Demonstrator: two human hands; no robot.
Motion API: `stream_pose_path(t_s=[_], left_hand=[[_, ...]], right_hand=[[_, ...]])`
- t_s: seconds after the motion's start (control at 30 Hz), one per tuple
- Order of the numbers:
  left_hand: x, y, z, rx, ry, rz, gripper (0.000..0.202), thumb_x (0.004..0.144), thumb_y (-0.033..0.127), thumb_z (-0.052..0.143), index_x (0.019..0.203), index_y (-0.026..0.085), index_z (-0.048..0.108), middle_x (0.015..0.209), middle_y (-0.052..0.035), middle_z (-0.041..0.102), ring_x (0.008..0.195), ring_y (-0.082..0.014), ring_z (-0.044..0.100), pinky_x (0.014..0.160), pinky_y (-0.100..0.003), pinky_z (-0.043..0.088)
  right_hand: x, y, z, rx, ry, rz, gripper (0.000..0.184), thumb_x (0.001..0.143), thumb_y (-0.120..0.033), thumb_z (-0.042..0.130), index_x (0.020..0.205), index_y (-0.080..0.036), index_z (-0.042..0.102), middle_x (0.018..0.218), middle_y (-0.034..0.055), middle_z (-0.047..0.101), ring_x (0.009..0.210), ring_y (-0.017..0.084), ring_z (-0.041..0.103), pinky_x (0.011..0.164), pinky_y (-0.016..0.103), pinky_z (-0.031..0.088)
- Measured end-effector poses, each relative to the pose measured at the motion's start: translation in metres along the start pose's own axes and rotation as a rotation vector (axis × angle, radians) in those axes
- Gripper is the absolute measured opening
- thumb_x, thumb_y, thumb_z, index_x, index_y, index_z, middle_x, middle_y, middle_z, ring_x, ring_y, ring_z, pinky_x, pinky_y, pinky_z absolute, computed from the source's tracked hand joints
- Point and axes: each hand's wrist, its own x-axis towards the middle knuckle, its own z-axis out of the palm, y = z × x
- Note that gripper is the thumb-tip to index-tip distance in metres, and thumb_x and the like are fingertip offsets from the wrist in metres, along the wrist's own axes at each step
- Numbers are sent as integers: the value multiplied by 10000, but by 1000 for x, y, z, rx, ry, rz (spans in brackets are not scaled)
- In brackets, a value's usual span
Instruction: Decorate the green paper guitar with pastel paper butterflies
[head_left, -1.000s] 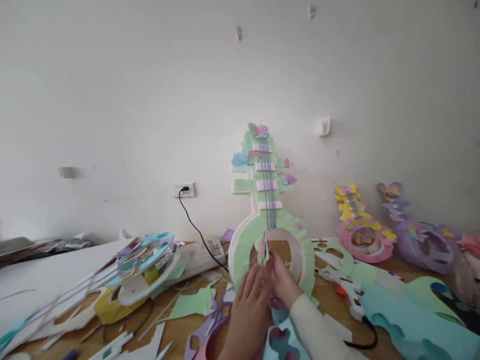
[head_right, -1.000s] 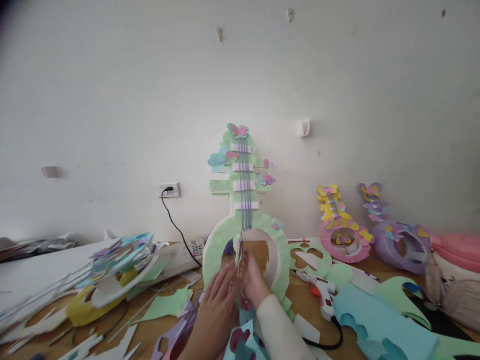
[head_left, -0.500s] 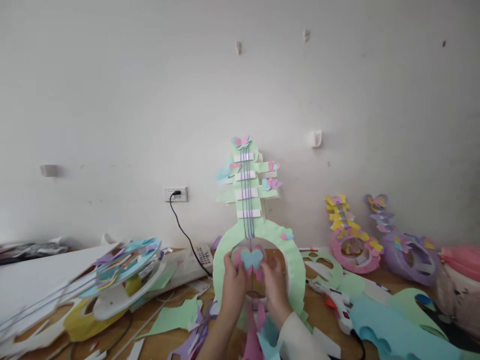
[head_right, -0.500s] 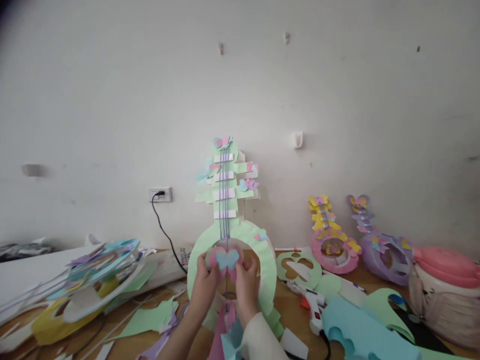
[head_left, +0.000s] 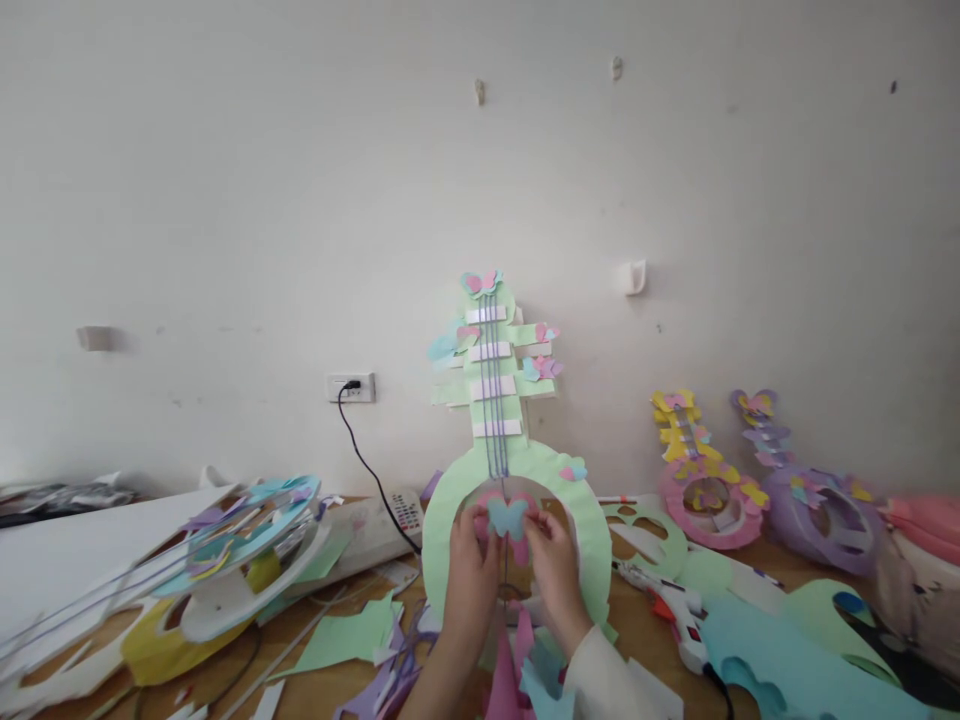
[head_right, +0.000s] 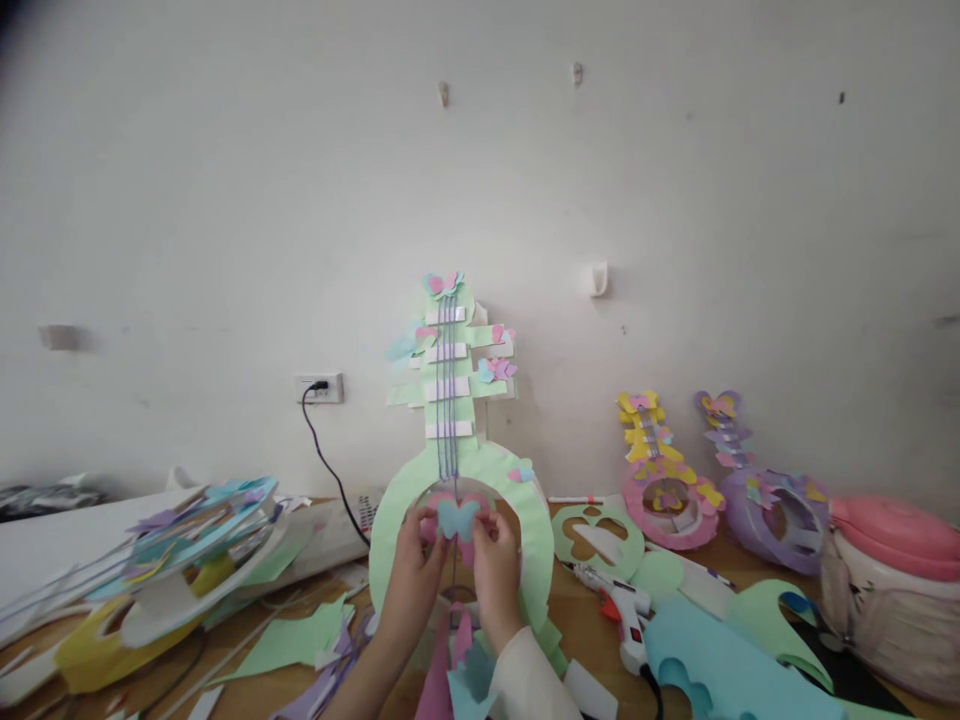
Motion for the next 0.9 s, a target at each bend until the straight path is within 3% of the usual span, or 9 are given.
stream_pose_path(t_s=[0.13, 0.27, 0.43, 0.63, 0.9], left_hand=[[1, 0, 0, 35, -36, -1, 173, 782, 288, 592, 905, 184, 654, 863, -73, 592, 812, -242, 571, 773, -372, 482], [1, -4, 1, 34, -54, 7, 217, 810, 320, 558, 946, 181, 654, 897, -71, 581, 840, -238, 583, 792, -377, 491], [4, -11, 1, 29, -58, 11, 275, 848, 410, 493, 868, 176, 636, 850, -68, 585, 839, -261, 594, 798, -435, 490], [5, -14, -2, 3, -99, 13, 175, 819, 323, 535, 846, 193, 650, 781, -35, 597, 747, -223, 598, 710, -374, 499], [6, -10, 0, -17, -84, 17, 197, 776, 242, 524, 844, 188, 700, 867, -58, 569, 762, -208, 588, 738, -360, 493]], right_hand=[[0, -1, 1, 8, 22, -30, 231, 602, -315, 664, 811, -215, 657, 885, 53, 679, 881, 246, 603, 797, 327, 438], [-1, -2, 2, -10, 19, -25, 169, 609, -336, 645, 726, -215, 638, 769, 44, 676, 795, 242, 609, 733, 328, 452], [-2, -1, 2, -34, 47, -38, 188, 609, -393, 618, 671, -216, 618, 677, 22, 647, 717, 227, 597, 665, 320, 455], [-4, -2, 2, -60, 63, -48, 220, 592, -422, 610, 660, -213, 619, 653, 22, 644, 678, 221, 587, 636, 320, 450], [-4, 0, 0, -91, 11, -20, 348, 664, -518, 573, 714, -196, 696, 670, 46, 694, 749, 260, 622, 671, 339, 441]])
